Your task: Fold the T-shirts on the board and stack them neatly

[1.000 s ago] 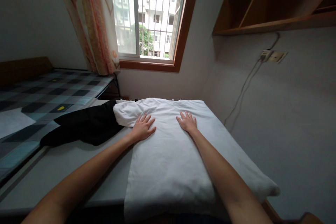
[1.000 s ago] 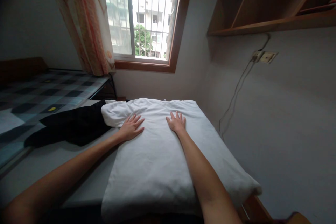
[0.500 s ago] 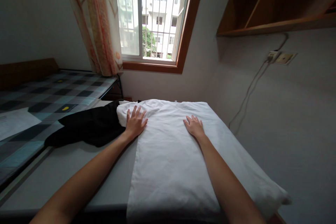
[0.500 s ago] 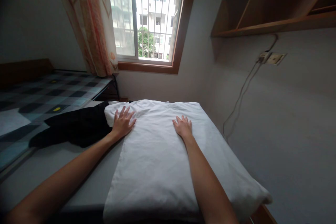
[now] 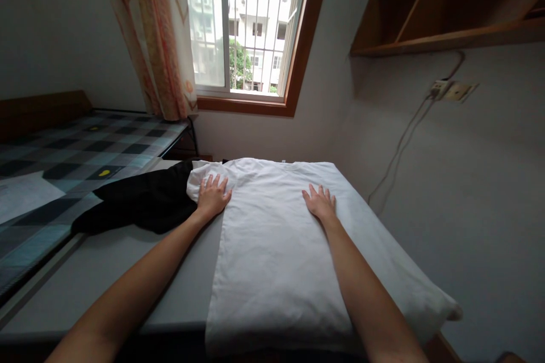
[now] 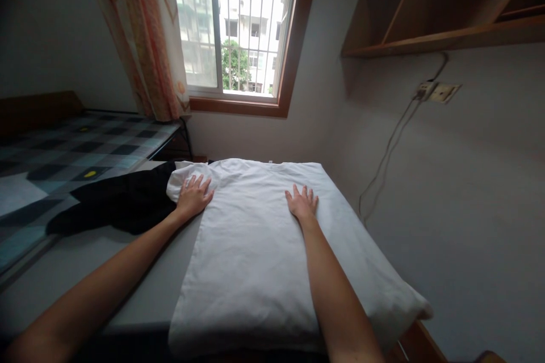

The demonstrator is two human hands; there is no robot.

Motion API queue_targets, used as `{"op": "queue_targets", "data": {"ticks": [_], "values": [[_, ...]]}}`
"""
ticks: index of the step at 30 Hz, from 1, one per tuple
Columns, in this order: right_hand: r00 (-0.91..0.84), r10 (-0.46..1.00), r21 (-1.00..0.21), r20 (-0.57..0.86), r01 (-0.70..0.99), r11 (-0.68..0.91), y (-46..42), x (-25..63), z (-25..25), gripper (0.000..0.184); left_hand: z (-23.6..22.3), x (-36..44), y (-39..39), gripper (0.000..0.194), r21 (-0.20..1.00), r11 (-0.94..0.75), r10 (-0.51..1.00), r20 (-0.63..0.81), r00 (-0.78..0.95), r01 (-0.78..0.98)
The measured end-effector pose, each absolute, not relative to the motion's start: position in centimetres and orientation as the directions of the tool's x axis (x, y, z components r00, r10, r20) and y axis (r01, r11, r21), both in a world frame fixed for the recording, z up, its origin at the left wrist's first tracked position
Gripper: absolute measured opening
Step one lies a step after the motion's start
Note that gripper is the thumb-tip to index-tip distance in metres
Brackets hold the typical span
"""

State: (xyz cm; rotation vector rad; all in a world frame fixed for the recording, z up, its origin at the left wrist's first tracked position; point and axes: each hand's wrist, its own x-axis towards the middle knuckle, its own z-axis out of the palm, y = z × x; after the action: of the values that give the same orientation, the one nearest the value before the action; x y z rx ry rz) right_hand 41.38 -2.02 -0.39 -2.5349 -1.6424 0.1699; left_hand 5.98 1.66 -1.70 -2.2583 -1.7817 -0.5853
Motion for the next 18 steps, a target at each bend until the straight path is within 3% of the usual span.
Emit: {"op": "queue_targets", "data": {"ticks": [12, 18], "values": [[0.395, 0.918, -0.147, -0.032, 0.907, -0.395, -1.9, 41.5, -0.5, 0.065, -1.6, 6.1, 1.6, 0.050, 0.071, -0.253, 0.886, 0.417, 0.202, 0.965], [0.395, 0.918, -0.151, -0.029, 0.906, -0.395, -2.0, 41.5, -0.4, 0.065, 0.0, 3.5, 2.1, 0.048, 0.166, -0.375, 0.894, 0.326, 0.308, 0.912]]}}
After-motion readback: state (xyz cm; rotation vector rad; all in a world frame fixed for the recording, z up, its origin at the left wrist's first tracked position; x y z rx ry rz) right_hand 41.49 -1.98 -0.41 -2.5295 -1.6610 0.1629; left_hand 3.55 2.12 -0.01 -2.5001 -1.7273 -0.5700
